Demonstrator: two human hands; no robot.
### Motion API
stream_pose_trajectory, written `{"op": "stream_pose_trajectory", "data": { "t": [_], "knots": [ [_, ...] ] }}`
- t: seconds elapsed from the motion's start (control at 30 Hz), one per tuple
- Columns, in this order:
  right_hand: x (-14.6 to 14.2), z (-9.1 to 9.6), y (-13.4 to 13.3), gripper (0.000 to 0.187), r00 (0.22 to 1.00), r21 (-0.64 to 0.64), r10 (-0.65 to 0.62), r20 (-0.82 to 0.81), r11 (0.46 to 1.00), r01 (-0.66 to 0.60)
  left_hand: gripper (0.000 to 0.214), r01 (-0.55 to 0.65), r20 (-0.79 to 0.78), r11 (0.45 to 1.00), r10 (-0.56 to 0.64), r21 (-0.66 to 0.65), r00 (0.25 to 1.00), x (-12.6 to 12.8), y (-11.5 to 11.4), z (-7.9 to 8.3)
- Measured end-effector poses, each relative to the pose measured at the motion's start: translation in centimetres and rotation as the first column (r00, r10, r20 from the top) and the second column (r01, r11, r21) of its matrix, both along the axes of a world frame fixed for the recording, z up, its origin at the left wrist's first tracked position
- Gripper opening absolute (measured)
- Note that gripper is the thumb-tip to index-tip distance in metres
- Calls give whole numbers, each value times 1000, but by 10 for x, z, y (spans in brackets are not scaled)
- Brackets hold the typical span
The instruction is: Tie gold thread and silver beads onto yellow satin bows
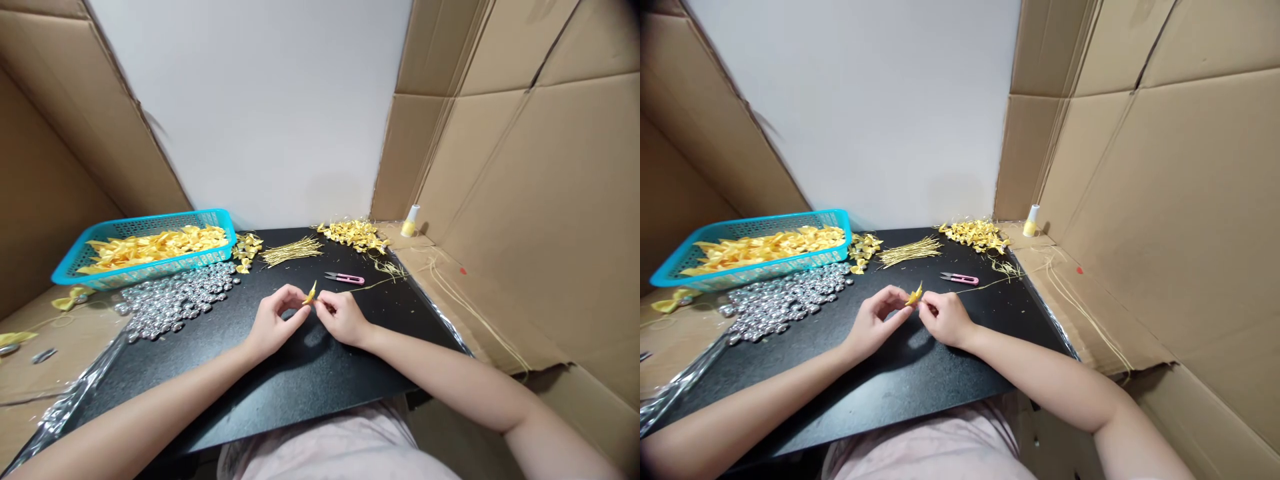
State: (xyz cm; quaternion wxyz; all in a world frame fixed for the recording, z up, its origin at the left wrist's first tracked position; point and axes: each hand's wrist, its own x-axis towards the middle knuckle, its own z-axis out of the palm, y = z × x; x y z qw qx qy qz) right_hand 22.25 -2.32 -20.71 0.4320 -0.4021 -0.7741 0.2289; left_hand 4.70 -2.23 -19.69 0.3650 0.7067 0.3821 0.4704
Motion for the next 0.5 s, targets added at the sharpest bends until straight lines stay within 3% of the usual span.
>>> {"op": "stream_pose_trajectory", "data": {
  "t": [0.13,0.37,0.5],
  "knots": [
    [1,-3,3,28,998,53,-4,57,999,1,22,-8,62,998,12,-66,998,3,-4,8],
    [1,-5,3,28,994,66,0,105,998,-7,18,-36,-65,998,33,-52,997,0,2,4],
    [1,-5,2,30,993,68,9,113,998,-17,19,19,45,984,-11,-175,999,1,5,-1]
  ]
}}
